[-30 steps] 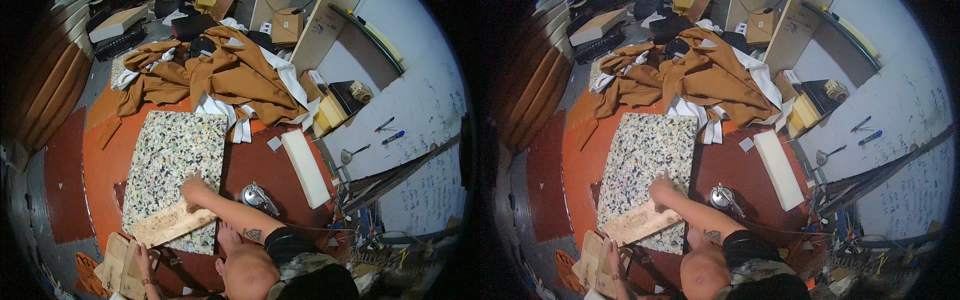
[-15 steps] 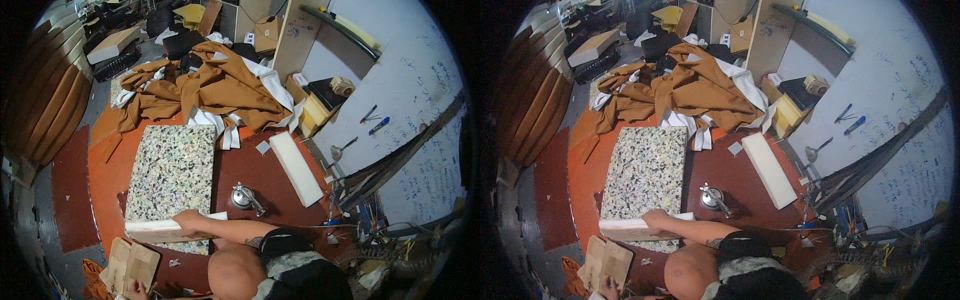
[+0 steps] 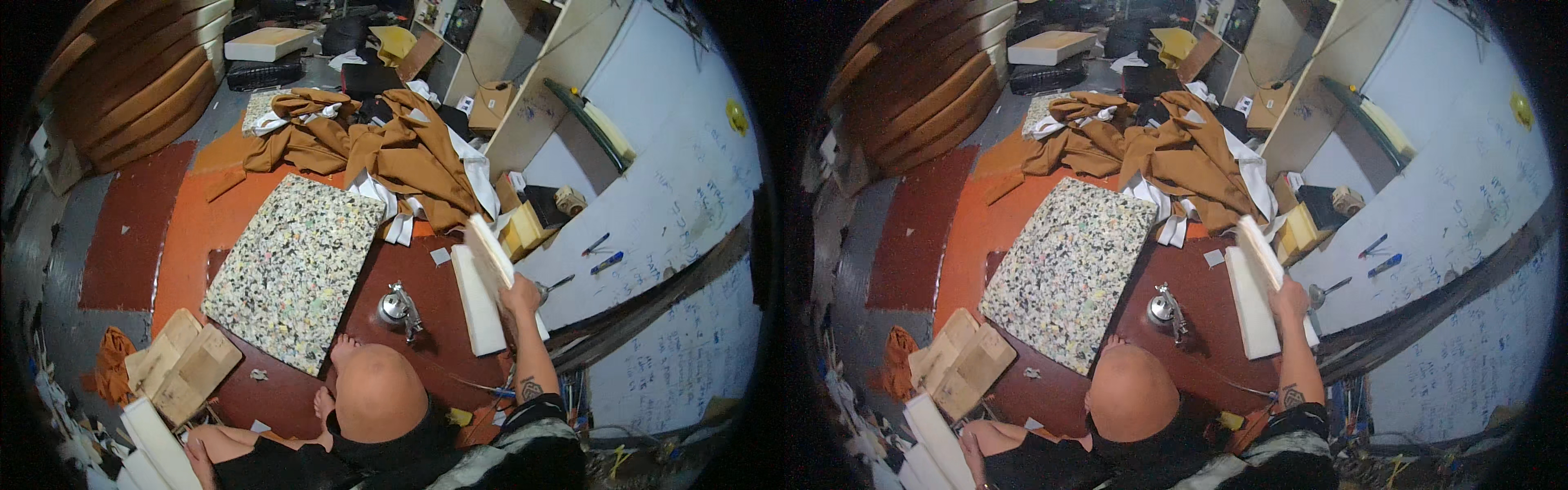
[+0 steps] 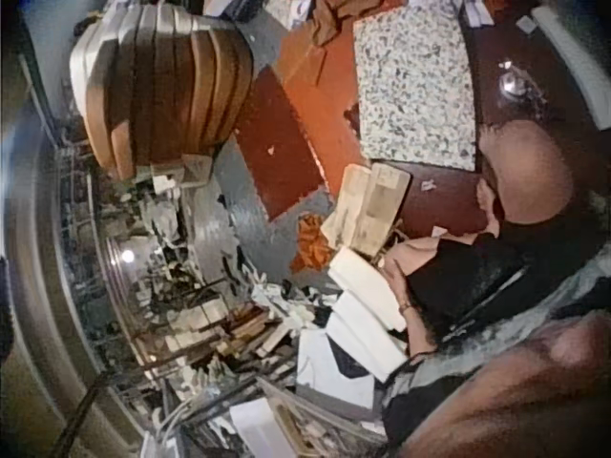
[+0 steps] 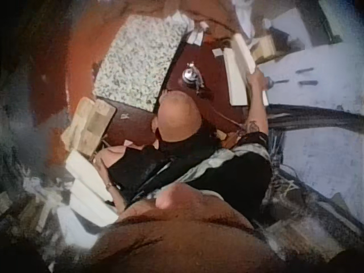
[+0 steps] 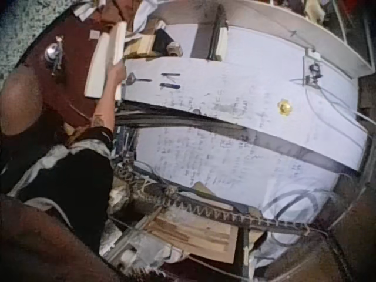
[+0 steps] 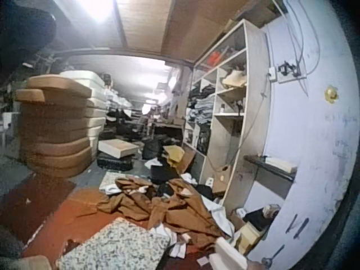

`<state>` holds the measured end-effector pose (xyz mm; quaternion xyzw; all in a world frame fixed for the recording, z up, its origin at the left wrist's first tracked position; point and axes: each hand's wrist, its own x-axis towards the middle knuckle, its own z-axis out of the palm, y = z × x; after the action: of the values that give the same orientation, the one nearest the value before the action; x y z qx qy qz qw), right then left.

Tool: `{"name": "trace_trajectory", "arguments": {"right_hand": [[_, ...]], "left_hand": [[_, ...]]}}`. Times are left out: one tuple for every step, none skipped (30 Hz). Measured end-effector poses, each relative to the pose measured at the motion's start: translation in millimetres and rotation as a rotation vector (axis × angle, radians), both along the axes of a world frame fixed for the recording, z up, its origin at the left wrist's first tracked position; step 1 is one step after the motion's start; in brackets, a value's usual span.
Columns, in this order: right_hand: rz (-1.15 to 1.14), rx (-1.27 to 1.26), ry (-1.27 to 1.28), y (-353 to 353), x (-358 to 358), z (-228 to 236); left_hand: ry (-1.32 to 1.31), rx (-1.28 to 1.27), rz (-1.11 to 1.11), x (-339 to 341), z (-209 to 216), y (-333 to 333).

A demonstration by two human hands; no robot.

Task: The person sits on the floor and repeatedly places a rectangular white foam piece onto a speckled board, then uses a wooden block to press or smooth it. The person also uses a spray can on the board and foam, then repeats the placement and pressing cycle multiple times.

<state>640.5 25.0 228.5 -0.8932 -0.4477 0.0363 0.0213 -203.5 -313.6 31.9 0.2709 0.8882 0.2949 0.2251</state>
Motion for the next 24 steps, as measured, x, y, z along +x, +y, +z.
{"name": "trace_trajectory", "arguments": {"right_hand": [[-0.024,-0.001,-0.042,-8,29,-9],[-0.053,-0.005,-0.078,-17,47,-16],[-0.048,-0.014,-0.091,-20,52,-25],[-0.044,-0.022,-0.108,-23,57,-33],[-0.03,-0.029,-0.105,-22,51,-42],[0.015,-0.108,0.023,-9,29,-49],[0.174,-0.029,0.039,1,9,-65],[0.313,0.018,0.12,9,-7,-66],[0.454,0.061,0.194,17,-20,-61],[0.511,0.132,0.262,25,-35,-48],[0.582,0.201,0.347,35,-62,-26],[0.629,0.301,0.49,42,-118,12],[0.74,0.442,0.486,46,-132,37],[0.874,0.484,0.395,47,-173,75],[0.873,0.513,0.648,45,-221,96],[0.992,0.522,0.704,32,-270,128],[1.119,0.551,0.787,21,-300,155],[1.249,0.562,0.961,5,-337,164],[1.407,0.435,0.992,-5,-358,177],[1.52,0.374,1.014,-16,-376,184],[1.64,0.321,1.035,-27,-398,190],[1.704,0.239,1.035,-25,-405,174],[1.789,0.16,0.989,-29,-420,172],[1.815,0.03,0.872,-30,-433,163]], "left_hand": [[-0.062,-0.024,-0.015,14,-2,-2],[-0.119,-0.05,-0.034,23,6,4],[-0.168,-0.07,-0.055,36,23,18],[-0.147,-0.102,-0.045,50,28,25],[-0.088,-0.079,-0.051,45,26,17],[-0.027,-0.058,-0.048,40,23,8],[0.032,-0.03,-0.038,35,18,0],[0.065,-0.062,-0.088,39,14,-5],[0.09,-0.095,-0.137,53,16,-1],[0.119,-0.131,-0.176,71,26,4],[0.158,-0.095,-0.244,90,39,9],[0.209,-0.202,-0.246,91,51,2],[0.225,-0.126,-0.335,115,68,17],[0.257,-0.138,-0.334,136,101,27],[0.304,-0.208,-0.276,132,98,13],[0.354,-0.186,-0.258,130,101,4],[0.348,-0.131,-0.211,134,96,8],[0.417,-0.156,-0.151,133,96,1],[0.487,-0.056,-0.136,131,83,-3],[0.438,-0.071,-0.107,137,85,7],[0.458,-0.023,-0.069,138,73,11],[0.37,-0.12,-0.037,145,86,20],[0.321,-0.101,-0.028,149,90,27],[0.334,-0.091,-0.028,149,92,22]]}}
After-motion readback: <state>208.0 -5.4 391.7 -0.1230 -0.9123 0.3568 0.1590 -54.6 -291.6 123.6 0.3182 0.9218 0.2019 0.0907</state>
